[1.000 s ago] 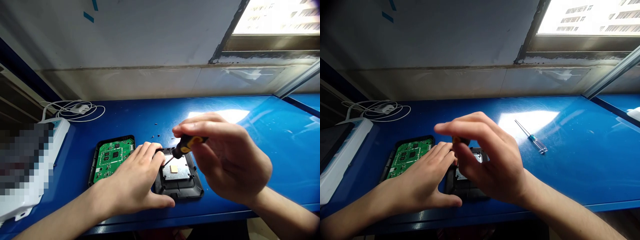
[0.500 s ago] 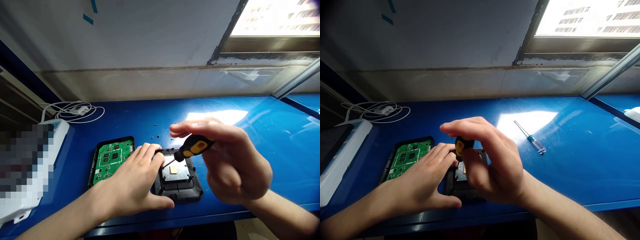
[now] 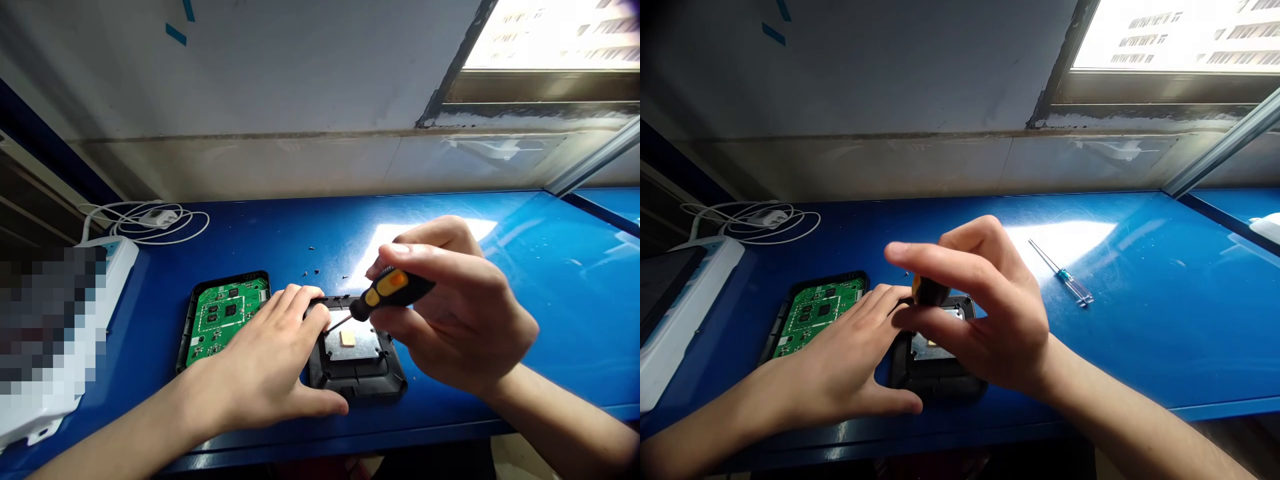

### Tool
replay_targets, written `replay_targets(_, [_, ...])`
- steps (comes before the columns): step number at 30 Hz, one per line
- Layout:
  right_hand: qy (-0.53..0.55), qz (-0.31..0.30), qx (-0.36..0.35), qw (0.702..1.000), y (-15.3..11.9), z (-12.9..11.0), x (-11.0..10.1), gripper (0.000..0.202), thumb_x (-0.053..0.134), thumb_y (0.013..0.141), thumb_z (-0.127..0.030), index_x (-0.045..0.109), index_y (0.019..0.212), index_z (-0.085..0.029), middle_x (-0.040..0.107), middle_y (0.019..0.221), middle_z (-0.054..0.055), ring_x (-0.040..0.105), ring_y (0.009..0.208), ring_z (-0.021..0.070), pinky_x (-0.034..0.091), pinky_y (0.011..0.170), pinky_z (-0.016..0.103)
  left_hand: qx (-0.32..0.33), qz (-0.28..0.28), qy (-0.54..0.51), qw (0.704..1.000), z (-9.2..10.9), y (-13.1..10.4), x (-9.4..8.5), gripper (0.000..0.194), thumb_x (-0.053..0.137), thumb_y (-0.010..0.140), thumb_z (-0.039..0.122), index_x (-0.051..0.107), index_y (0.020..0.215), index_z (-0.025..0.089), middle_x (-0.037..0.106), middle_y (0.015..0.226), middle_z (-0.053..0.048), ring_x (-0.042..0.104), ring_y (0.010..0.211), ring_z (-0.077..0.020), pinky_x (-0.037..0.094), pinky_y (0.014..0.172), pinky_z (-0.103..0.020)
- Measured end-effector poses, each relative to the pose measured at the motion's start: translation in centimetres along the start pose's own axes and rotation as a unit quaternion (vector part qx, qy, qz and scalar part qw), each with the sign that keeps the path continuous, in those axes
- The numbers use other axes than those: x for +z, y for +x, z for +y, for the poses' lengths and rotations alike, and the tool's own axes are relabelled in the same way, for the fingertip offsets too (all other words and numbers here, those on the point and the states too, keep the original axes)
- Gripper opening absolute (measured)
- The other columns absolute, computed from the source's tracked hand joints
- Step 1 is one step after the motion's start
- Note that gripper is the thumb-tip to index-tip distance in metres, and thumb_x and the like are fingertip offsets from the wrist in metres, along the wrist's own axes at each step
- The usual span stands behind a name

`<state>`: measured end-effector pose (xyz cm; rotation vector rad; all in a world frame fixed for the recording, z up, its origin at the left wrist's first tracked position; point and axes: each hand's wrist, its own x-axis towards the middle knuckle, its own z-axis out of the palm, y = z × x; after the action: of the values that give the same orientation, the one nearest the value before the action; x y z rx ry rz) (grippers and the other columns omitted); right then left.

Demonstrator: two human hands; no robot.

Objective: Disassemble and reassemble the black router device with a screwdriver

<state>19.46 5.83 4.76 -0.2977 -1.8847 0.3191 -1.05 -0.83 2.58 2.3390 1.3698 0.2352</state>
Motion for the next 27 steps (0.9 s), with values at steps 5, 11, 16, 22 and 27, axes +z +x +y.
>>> replay_targets(5, [0.040,-0.019,0.070,0.997,-0.3,0.1,-0.2,0.054,0.057,0.094,-0.009,0.057,0.144,-0.031,0.071,0.130,0.008,0.075,0.094,0.0211,0.068,0.076,0.039,0.001,0.005,-0.006,1.000,0.0,-0.1,0.0,0.062,0.088,0.073,0.061,0.054,0.106,0.021,0.049,0.142,-0.016,0.049,0.126,-0.0387,0.050,0.103,-0.060])
replay_targets(11, [0.025,-0.007,0.047,0.999,-0.6,0.6,-0.3,0.047,0.076,0.089,-0.021,0.066,0.134,-0.030,0.066,0.109,0.006,0.070,0.084,0.0187,0.067,0.071,0.036,-0.014,-0.007,-0.018,1.000,0.1,-0.1,-0.1,0.064,0.087,0.073,0.060,0.054,0.111,0.022,0.047,0.144,-0.014,0.049,0.127,-0.0376,0.051,0.103,-0.058])
replay_targets(16, [-0.006,0.014,0.064,0.998,-0.7,0.8,-0.2,0.049,0.070,0.093,-0.014,0.063,0.137,-0.034,0.069,0.111,0.005,0.071,0.092,0.0197,0.068,0.073,0.036,-0.010,-0.005,-0.017,1.000,0.1,-0.3,0.1,0.063,0.087,0.074,0.058,0.051,0.112,0.022,0.046,0.146,-0.016,0.047,0.131,-0.0389,0.050,0.104,-0.060])
replay_targets(22, [-0.052,0.102,0.071,0.991,-0.7,2.2,0.0,0.041,0.075,0.091,-0.018,0.066,0.127,-0.034,0.068,0.106,0.002,0.072,0.095,0.0185,0.067,0.073,0.034,-0.001,0.023,-0.030,0.999,-0.1,-0.3,0.4,0.068,0.089,0.075,0.050,0.041,0.114,0.024,0.044,0.146,-0.018,0.048,0.132,-0.0394,0.050,0.104,-0.062])
replay_targets(27, [-0.069,0.145,0.117,0.980,-0.6,3.7,0.3,0.032,0.072,0.093,-0.020,0.065,0.121,-0.032,0.066,0.104,0.001,0.072,0.099,0.0177,0.067,0.082,0.035,0.008,0.037,-0.025,0.999,-0.2,-0.4,0.7,0.066,0.090,0.075,0.048,0.041,0.114,0.026,0.044,0.147,-0.015,0.046,0.136,-0.0386,0.049,0.107,-0.062])
